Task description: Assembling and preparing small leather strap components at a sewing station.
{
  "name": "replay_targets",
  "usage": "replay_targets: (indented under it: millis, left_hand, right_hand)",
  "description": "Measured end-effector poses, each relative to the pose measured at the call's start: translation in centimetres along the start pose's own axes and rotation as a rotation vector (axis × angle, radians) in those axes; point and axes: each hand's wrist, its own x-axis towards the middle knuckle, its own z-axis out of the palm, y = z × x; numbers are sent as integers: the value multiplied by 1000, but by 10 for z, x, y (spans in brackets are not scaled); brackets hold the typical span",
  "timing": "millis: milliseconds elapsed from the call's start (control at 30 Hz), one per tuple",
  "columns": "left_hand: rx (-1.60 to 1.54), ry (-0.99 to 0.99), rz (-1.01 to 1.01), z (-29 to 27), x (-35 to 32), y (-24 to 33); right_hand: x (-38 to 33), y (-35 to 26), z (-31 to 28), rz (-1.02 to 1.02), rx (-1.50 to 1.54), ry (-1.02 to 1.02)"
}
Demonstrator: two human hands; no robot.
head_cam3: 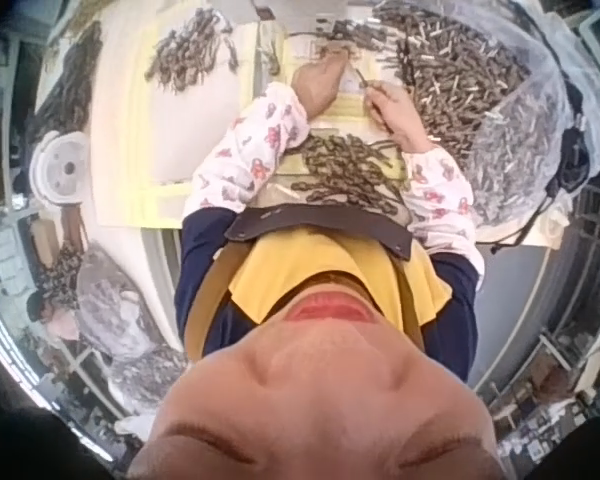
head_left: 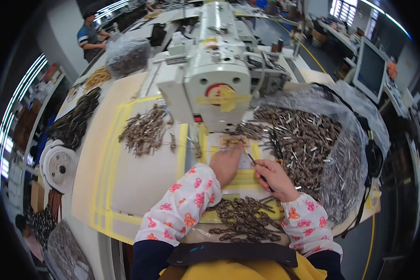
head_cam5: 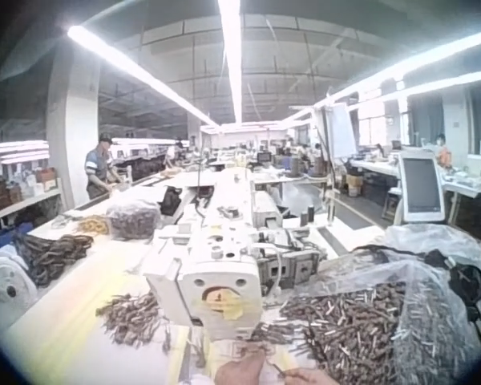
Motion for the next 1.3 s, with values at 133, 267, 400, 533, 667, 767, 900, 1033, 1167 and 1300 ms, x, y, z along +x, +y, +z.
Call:
replay_targets:
  millis: [133,267,400,533,667,767,900,1033,1167,1300]
  left_hand:
    - [-28,68,-4,-14,7,5]
    - [-46,75,-64,-23,10,7]
    - [-74,72,-69,-14,13,8]
    - [124,142,-31,-3,9,4]
    - [186,150,-18,-7,8,-2]
    - [217,144,-6,-3,6,-1]
    - [229,155,8,-4,9,2]
    - [131,218,46,-7,7,0]
    - [-75,319,131,-36,-18,-19]
    - [-68,201,5,-76,-45,-32]
  right_hand:
    - [-3,-7,-14,-530,-193,386]
    - [-1,-31,-41,-931,-831,708]
    - [-2,-16,-61,-889,-1041,685]
    - [-4,-8,-42,-876,-1143,616]
    - [12,-16,-24,-913,-1341,629]
    - [17,-12,-24,-665,-1514,663]
    - [24,-7,-34,-658,-1524,689]
    - [27,-12,-40,-554,-1380,660]
    - [25,-15,-30,-629,-1292,602]
    - [15,-15,-22,-741,-1083,386]
